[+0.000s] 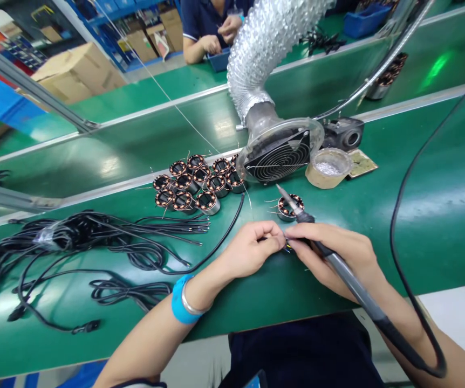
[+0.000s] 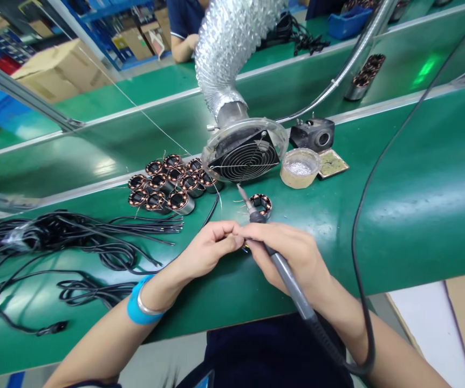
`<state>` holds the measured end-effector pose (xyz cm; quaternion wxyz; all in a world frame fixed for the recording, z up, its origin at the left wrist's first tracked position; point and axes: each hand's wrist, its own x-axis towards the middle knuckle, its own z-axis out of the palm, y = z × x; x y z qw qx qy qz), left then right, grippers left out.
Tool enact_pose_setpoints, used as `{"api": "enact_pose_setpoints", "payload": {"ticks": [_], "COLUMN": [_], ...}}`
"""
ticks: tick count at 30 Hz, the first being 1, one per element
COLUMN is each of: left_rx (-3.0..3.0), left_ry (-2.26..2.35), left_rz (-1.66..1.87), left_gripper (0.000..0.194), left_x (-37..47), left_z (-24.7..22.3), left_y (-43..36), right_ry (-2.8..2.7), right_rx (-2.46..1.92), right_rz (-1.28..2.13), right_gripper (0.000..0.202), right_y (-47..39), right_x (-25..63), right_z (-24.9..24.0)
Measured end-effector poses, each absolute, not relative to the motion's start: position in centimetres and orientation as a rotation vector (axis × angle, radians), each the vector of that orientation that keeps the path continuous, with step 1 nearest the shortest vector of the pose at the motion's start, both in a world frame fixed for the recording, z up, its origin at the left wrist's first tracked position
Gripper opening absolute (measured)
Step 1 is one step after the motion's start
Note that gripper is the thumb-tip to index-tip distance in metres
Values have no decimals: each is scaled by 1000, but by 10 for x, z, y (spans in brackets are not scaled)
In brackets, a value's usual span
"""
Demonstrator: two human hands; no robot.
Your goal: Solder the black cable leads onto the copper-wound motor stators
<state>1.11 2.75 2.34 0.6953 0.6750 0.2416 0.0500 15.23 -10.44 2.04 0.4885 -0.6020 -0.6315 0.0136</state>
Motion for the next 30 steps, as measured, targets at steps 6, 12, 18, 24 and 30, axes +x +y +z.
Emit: {"api": "enact_pose_setpoints", "payload": {"ticks": [6, 12, 18, 24, 30], "left_rx": [1587, 1621, 1625, 1646, 1644], "left_ry": [632, 676, 662, 637, 639], "left_rz": [118, 116, 138, 143, 138], "left_gripper": [21, 20, 20, 20, 20], "left_x": [6, 9, 11, 13, 14], "left_z": [20, 15, 15, 15, 17], "left_y": [28, 25, 25, 25, 25], "right_ry": [-1366, -1413, -1479, -1494, -1492], "right_rx": [-1554, -1574, -1529, -1482, -1494], "right_rz": [-96, -76, -38, -51, -54], "right_gripper": [37, 48, 39, 40, 42], "right_y": [-123, -145, -154, -150, -150], "right_x": [155, 150, 143, 141, 139], "right_z": [27, 35, 43, 39, 35]}}
